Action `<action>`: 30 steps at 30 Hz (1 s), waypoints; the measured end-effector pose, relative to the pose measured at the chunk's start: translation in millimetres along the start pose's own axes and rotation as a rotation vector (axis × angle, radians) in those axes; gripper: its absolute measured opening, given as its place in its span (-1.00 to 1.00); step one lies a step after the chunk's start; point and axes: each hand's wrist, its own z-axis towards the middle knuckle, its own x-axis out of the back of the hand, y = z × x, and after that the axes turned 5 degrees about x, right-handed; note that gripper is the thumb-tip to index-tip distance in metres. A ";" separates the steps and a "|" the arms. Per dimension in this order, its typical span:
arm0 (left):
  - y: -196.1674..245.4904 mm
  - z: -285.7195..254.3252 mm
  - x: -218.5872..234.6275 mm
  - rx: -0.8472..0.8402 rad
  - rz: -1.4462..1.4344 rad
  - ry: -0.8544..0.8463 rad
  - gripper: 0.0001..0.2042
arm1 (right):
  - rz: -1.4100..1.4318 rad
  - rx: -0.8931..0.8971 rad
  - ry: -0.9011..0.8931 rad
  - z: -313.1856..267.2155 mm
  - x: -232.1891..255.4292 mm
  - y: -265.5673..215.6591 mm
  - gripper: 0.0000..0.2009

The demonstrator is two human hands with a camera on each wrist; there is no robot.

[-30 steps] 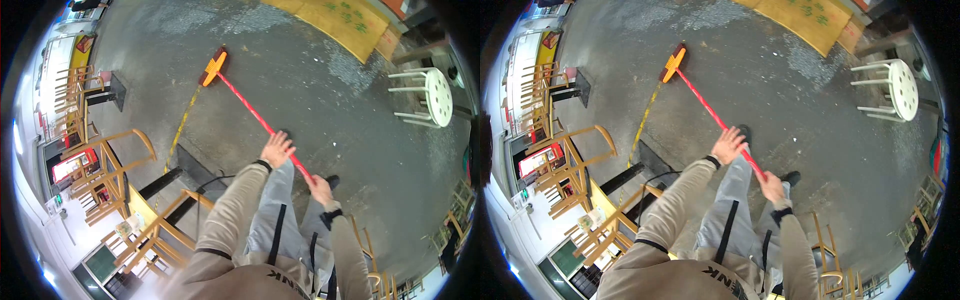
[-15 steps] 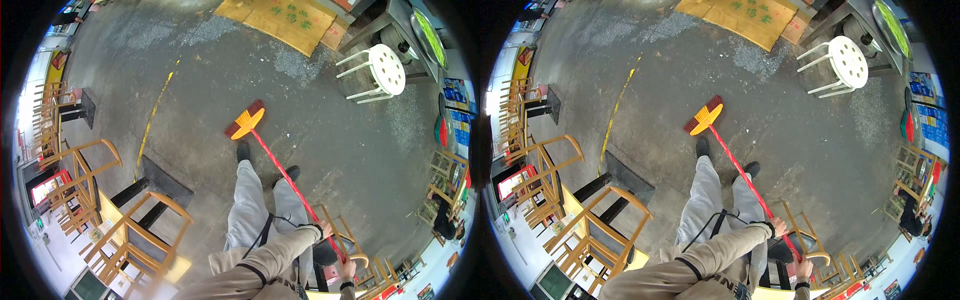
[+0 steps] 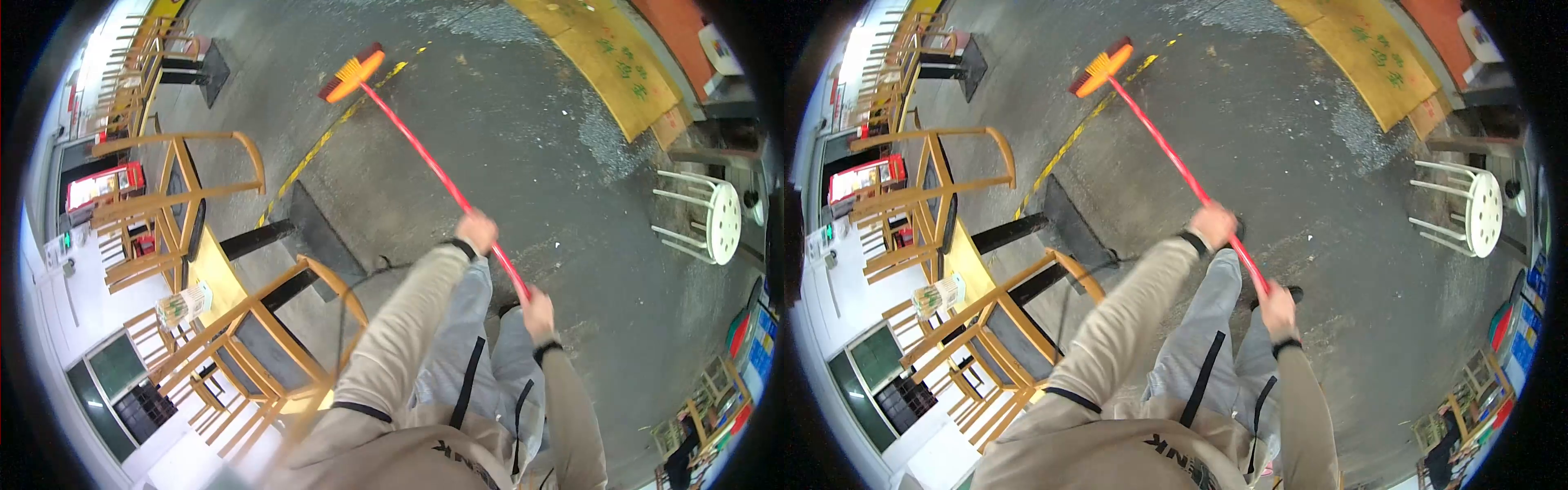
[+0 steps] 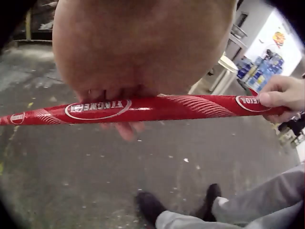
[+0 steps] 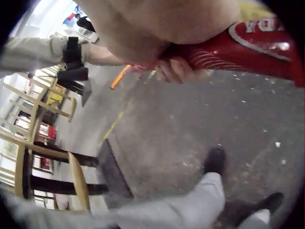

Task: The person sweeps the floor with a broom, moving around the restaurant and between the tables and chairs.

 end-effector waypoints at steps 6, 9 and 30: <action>-184.6 -55.2 27.7 0.225 -0.111 0.219 -0.79 | 0.228 0.158 -0.132 78.2 -60.2 -181.2 -0.55; -186.6 -102.8 20.1 0.296 -0.320 0.203 -0.73 | 0.220 0.134 -0.227 65.4 -92.0 -189.9 -0.54; 482.6 -217.7 15.9 -0.482 -0.790 -0.275 -0.63 | 0.297 -0.459 -0.131 -458.2 145.5 269.1 -0.72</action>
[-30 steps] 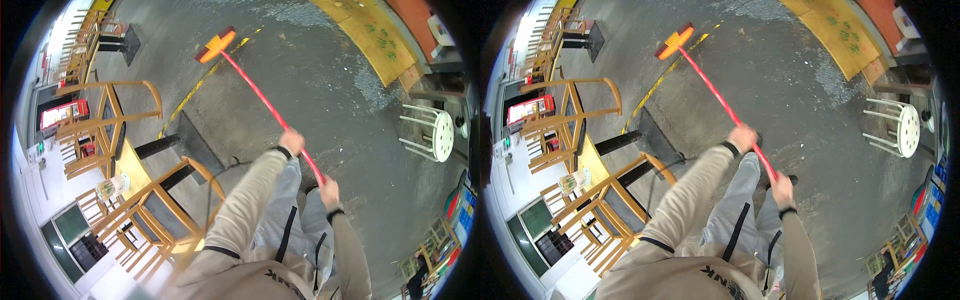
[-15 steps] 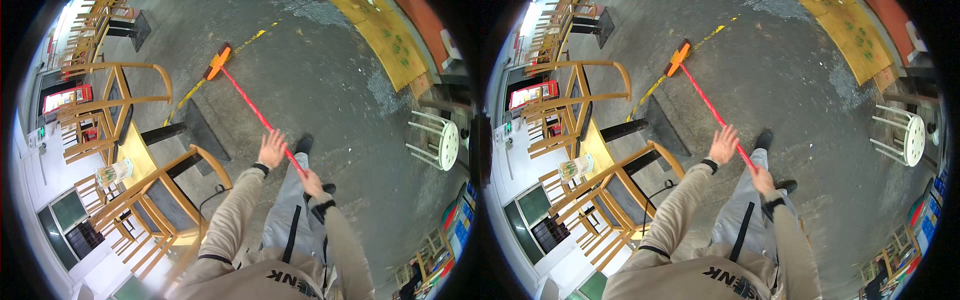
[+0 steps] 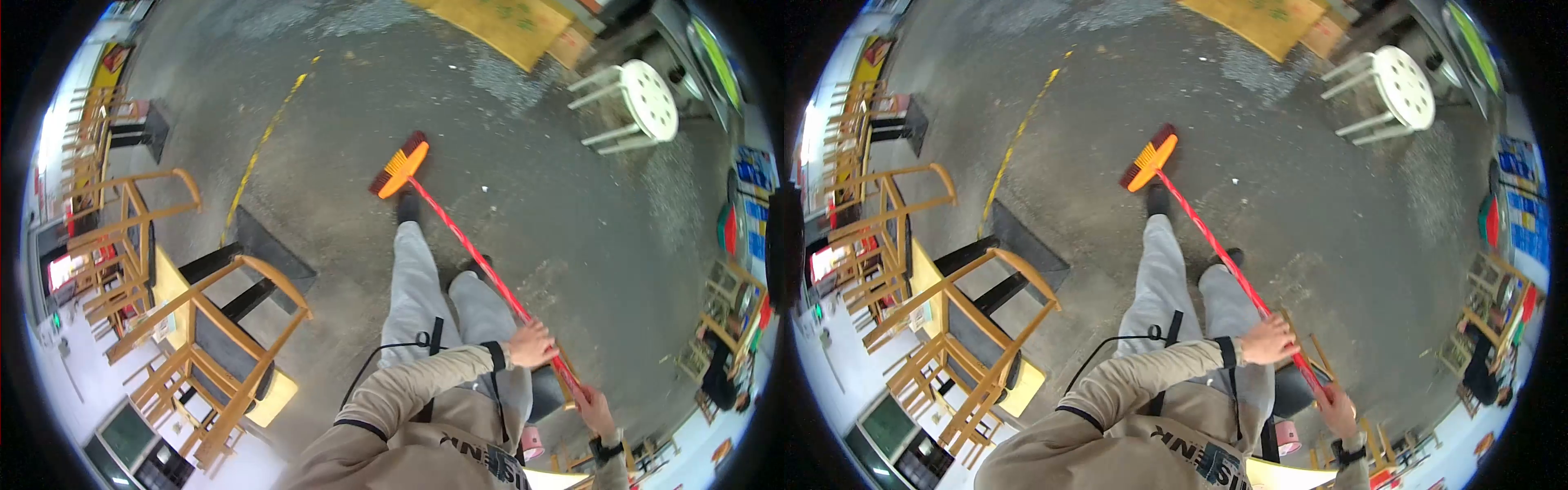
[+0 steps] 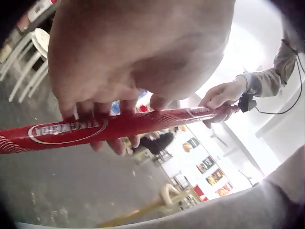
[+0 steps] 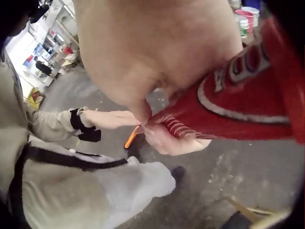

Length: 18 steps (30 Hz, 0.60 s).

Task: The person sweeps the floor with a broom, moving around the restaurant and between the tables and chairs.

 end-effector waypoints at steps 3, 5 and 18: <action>61.2 2.1 -78.9 -0.193 -0.112 -0.175 -0.61 | 0.134 -0.024 0.167 -87.8 -13.4 86.1 -0.74; 95.0 -5.6 -123.6 -0.213 -0.072 -0.345 -0.61 | 0.155 -0.106 0.164 -135.3 -31.8 116.8 -0.73; 81.4 27.4 -140.4 -0.269 0.342 -0.184 -0.68 | 0.234 -0.061 0.374 -89.7 -76.6 124.6 -0.72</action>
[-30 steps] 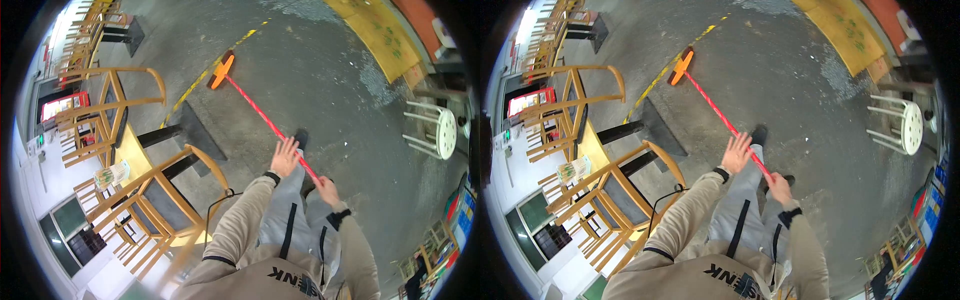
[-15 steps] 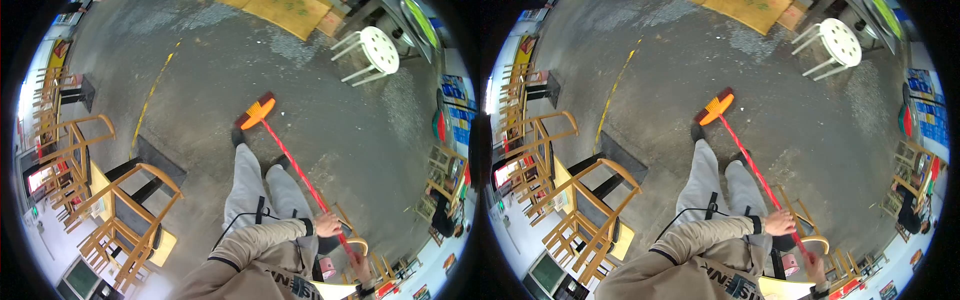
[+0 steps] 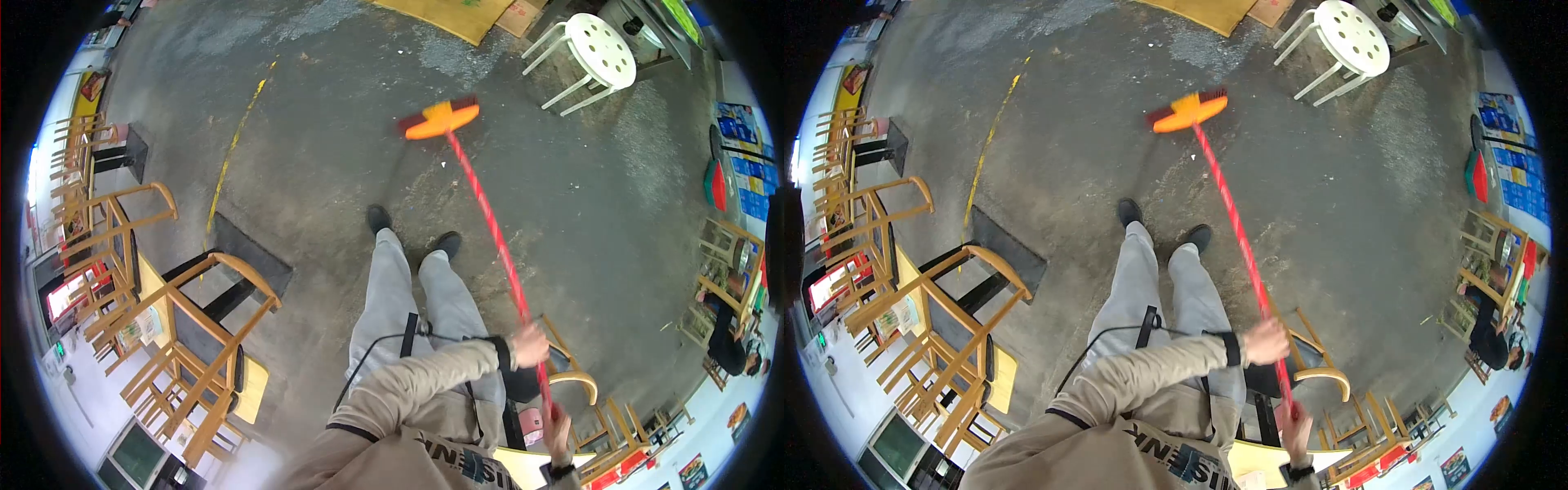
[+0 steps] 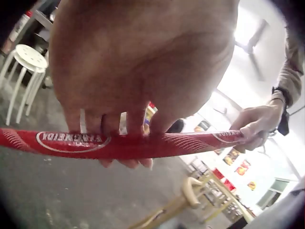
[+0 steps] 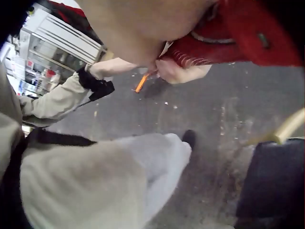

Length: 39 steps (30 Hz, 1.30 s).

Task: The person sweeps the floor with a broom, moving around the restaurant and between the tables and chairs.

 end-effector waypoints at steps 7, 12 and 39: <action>-133.3 -18.1 115.6 0.499 -0.067 0.618 -0.52 | 0.394 0.259 0.014 165.4 -111.5 -107.6 -0.68; -203.1 -103.6 106.3 1.023 -0.893 0.288 -0.46 | 0.657 0.144 -0.185 187.8 -218.3 -207.6 -0.64; 197.2 -692.6 -22.2 1.783 -0.629 0.127 -0.59 | 0.473 -0.439 -1.090 -26.7 -607.4 -63.6 -0.65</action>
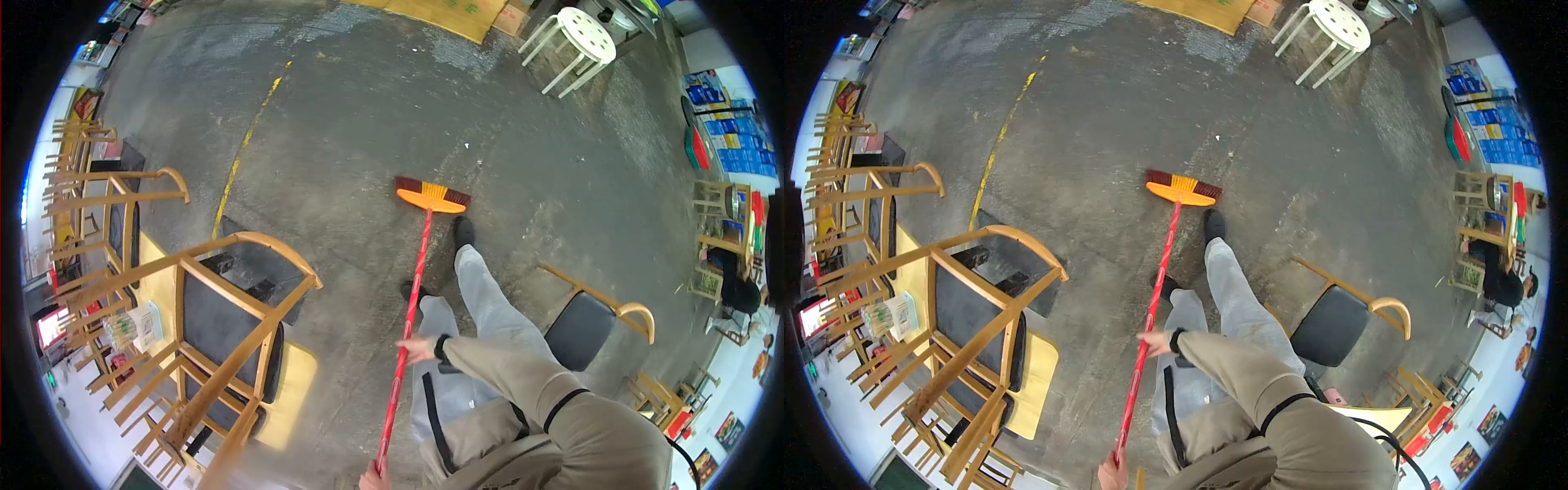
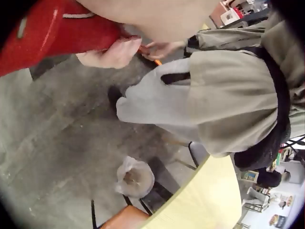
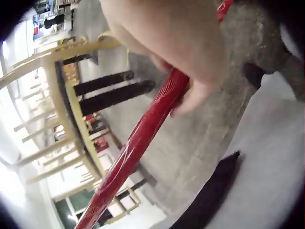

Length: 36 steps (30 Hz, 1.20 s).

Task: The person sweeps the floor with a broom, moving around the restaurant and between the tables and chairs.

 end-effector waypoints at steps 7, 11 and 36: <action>28.0 9.4 -49.2 -0.073 -0.009 0.153 -0.56 | -0.085 0.341 0.461 -39.2 8.0 -22.7 -0.70; 120.7 85.3 -73.1 -0.180 -0.003 0.247 -0.68 | -0.116 0.675 0.717 -42.0 85.0 -126.3 -0.66; 150.4 155.7 -24.2 -0.495 -0.065 0.035 -0.66 | -0.397 0.730 0.898 35.9 161.1 -129.6 -0.57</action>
